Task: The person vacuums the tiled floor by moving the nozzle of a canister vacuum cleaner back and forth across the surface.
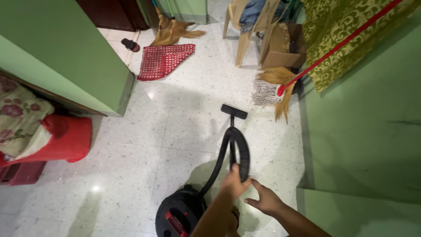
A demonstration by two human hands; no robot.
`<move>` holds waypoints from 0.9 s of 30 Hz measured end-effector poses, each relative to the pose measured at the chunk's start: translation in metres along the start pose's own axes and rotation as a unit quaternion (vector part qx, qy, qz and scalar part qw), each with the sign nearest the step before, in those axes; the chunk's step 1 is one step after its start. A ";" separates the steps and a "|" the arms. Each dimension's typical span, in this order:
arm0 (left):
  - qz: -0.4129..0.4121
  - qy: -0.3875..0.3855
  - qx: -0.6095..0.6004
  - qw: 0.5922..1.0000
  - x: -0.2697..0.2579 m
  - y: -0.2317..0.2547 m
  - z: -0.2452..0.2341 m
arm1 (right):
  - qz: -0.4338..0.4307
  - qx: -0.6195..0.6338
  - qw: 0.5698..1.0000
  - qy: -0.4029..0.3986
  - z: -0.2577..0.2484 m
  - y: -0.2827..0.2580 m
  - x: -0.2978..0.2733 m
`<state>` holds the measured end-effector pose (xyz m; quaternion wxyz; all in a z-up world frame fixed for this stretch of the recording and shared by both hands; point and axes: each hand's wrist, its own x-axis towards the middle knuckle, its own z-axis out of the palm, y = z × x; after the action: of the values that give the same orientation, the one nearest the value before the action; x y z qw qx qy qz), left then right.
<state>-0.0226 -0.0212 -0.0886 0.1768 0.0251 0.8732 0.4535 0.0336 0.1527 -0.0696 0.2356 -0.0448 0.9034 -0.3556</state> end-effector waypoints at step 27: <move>-0.025 0.017 -0.098 0.995 -0.249 0.016 -0.162 | 0.034 0.185 0.982 -0.014 0.154 -0.195 -0.106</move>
<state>0.1550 -0.1898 0.0808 0.1744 -0.0218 0.8277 0.5329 0.1807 -0.0615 0.0029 0.2646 0.0251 0.8198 -0.5073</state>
